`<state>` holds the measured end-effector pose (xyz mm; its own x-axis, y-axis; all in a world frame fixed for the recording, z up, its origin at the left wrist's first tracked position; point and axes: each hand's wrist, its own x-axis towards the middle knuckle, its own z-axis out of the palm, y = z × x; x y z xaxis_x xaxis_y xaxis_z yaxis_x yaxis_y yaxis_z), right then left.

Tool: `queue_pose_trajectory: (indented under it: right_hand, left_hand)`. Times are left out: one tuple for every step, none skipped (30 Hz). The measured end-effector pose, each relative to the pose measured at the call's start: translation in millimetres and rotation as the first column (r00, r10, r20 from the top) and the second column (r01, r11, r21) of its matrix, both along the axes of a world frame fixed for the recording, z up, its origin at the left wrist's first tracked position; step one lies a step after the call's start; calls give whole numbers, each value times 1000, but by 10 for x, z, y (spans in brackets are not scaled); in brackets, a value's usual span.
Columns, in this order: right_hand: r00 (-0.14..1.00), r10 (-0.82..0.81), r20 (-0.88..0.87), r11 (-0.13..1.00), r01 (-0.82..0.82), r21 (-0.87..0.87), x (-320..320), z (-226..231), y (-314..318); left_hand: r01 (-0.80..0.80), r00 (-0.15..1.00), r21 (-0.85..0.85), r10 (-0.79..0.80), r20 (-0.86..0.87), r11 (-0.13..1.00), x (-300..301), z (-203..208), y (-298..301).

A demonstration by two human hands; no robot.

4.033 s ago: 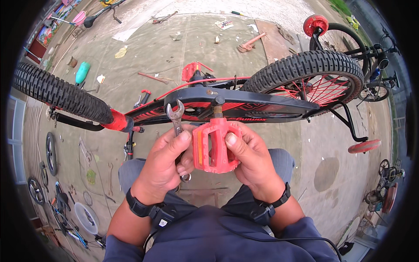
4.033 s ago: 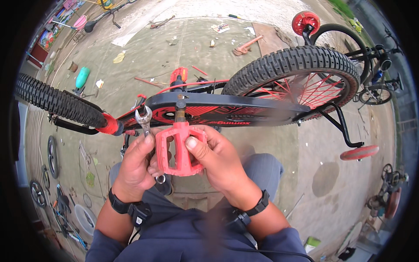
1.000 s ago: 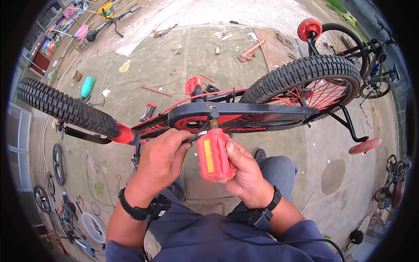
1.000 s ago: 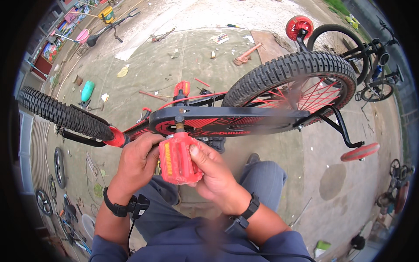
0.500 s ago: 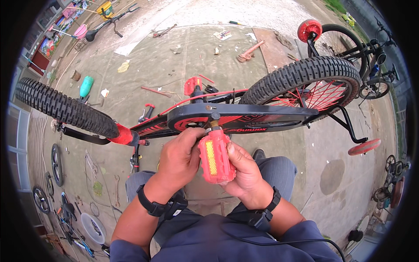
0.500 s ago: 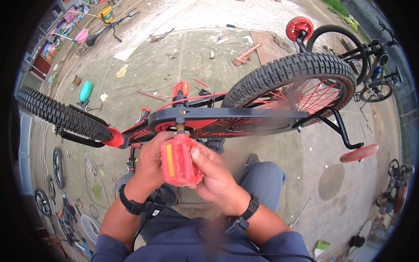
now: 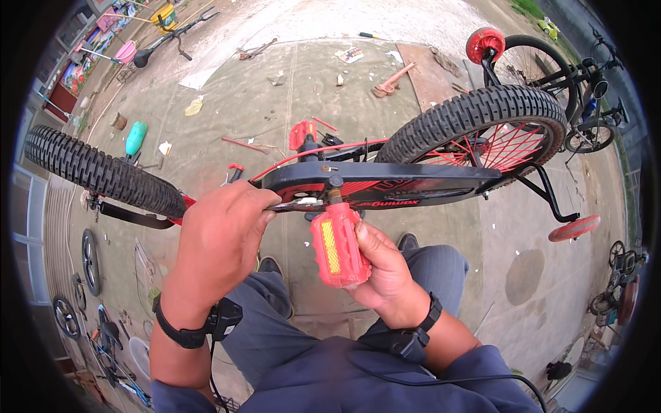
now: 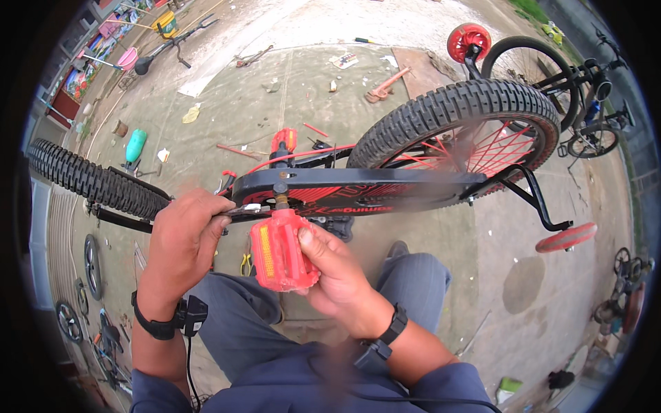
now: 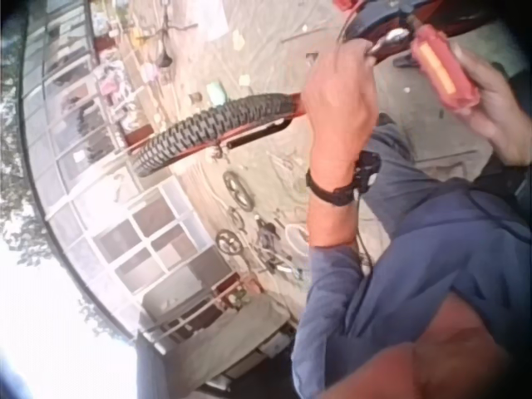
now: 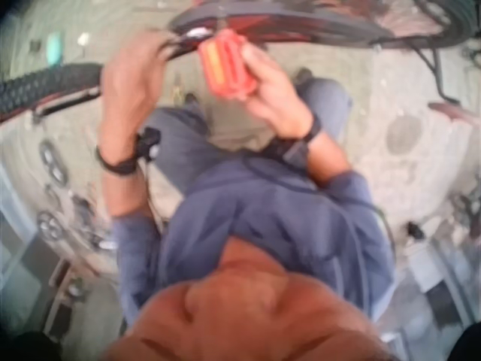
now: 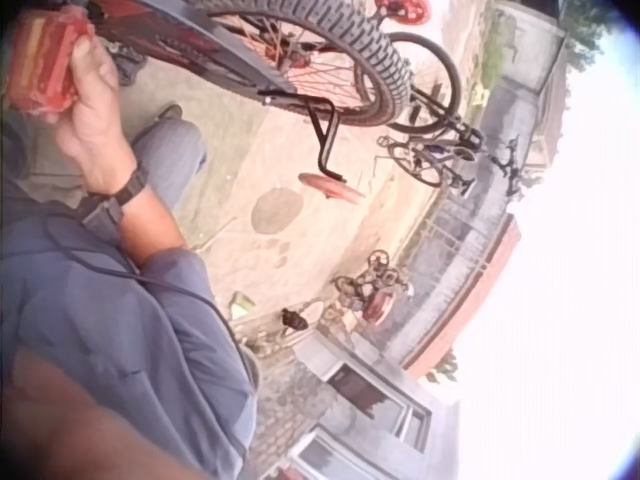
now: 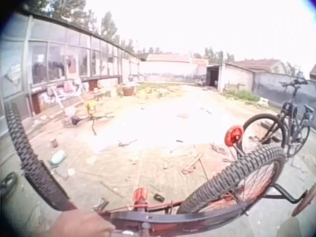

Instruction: The person installs red bicycle pedals onto the crank arms of a black and red mountain bike. They use a wrench to tighten each pedal, first on the left crank arm and then on the right, ensuring both are securely fastened.

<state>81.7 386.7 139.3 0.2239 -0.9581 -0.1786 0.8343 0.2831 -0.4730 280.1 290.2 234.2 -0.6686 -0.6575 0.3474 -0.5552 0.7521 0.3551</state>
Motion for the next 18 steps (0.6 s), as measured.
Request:
queue_pose_trajectory:
  right_hand:
    - [1000, 11, 14, 1000, -11, -4, -14, -25, 1]
    - [1000, 14, 19, 1000, -14, 3, -9, -16, 1]
    - [1000, 12, 22, 1000, -12, 11, -10, -19, 0]
    - [1000, -6, 13, 1000, 6, 29, 4, -12, 8]
    - [1000, -12, 17, 999, 11, 37, 5, -15, 14]
    - [1000, -16, 22, 999, 15, 44, 12, -18, 16]
    - [999, -5, 40, 999, 4, 39, 8, -34, 15]
    - [999, -3, 50, 999, 1, 37, 0, -42, 11]
    - [998, -1, 60, 999, -1, 36, -8, -48, 11]
    - [998, -5, 65, 999, 3, 38, -7, -50, 9]
    - [993, 3, 117, 1000, -5, 15, -4, -82, 9]
    - [986, 15, 168, 1000, -14, -7, 1, -115, 14]
    - [964, 43, 262, 998, -29, -56, 5, -201, 13]
    - [933, 74, 352, 994, -39, -106, 13, -234, 4]
    - [938, 82, 337, 992, -44, -120, 16, -244, -1]
    - [942, 90, 322, 990, -49, -134, 22, -239, -12]
    - [958, 74, 278, 992, -42, -119, 33, -213, -16]
    - [971, 60, 232, 994, -36, -105, 44, -177, -23]
  left_hand:
    - [-6, 997, 80, 12, -78, 997, -9, -165, 55]
    - [-13, 987, 159, 38, -154, 987, -19, -276, 108]
    - [-17, 981, 202, 55, -186, 979, -54, -355, 139]
    - [-18, 973, 245, 73, -218, 969, -106, -419, 169]
    - [-15, 964, 288, 90, -249, 958, -150, -475, 180]
    - [-21, 964, 281, 94, -248, 959, -173, -521, 176]
    - [-22, 958, 289, 104, -268, 957, -192, -561, 176]
    - [-21, 950, 297, 112, -291, 955, -220, -602, 175]
    - [-21, 942, 305, 121, -314, 952, -243, -630, 173]
    - [-17, 940, 302, 118, -320, 953, -263, -644, 169]
    - [-14, 939, 299, 115, -324, 954, -278, -659, 169]
    - [-12, 938, 295, 113, -328, 955, -289, -674, 168]
    - [-10, 935, 295, 113, -336, 956, -295, -695, 165]
    - [-7, 932, 294, 113, -344, 956, -298, -718, 162]
    - [-5, 929, 293, 113, -352, 956, -298, -729, 162]
    - [-7, 930, 293, 114, -350, 956, -291, -730, 164]
    - [-8, 930, 294, 115, -349, 956, -281, -731, 165]
    - [-9, 930, 295, 116, -348, 956, -272, -733, 165]
